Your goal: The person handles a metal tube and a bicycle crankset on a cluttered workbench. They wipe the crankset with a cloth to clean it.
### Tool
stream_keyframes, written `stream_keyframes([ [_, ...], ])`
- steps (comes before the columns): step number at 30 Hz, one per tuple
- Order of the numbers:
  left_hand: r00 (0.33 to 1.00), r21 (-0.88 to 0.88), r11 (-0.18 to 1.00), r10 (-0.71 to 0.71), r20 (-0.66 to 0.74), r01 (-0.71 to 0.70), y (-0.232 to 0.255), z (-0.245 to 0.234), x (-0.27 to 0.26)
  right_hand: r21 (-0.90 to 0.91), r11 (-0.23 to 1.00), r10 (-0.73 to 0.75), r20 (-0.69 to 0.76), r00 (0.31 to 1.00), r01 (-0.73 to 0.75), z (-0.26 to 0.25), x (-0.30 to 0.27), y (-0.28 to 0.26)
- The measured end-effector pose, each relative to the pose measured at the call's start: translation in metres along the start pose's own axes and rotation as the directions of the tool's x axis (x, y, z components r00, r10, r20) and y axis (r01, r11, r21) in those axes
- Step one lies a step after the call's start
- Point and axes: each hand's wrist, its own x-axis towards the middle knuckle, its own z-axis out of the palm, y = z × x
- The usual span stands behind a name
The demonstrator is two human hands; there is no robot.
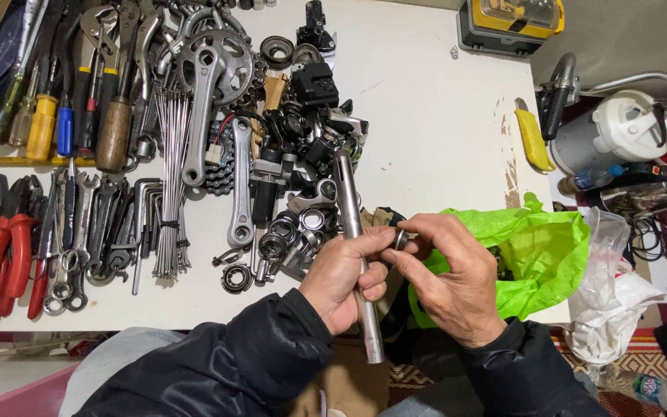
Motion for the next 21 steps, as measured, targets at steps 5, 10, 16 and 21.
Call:
stream_keyframes([
  [5, 0.999, 0.010, 1.000, -0.021, 0.031, 0.020, -0.001, -0.002, 0.001, -0.013, 1.000, -0.004, 0.019, 1.000, 0.004, -0.001, 0.001, -0.001],
  [10, 1.000, 0.019, 1.000, -0.023, -0.001, 0.023, 0.003, 0.003, -0.004, -0.024, 1.000, -0.002, 0.019, 1.000, 0.002, -0.002, 0.001, -0.002],
  [16, 0.997, 0.108, 0.993, 0.044, -0.065, -0.037, -0.002, 0.003, -0.003, 0.139, 0.987, 0.094, -0.063, 0.994, -0.085, -0.007, 0.000, 0.013],
  [21, 0.991, 0.248, 0.969, 0.037, -0.128, -0.004, 0.004, 0.014, -0.018, 0.442, 0.848, 0.379, -0.121, 0.918, -0.291, -0.032, -0.002, 0.037],
])
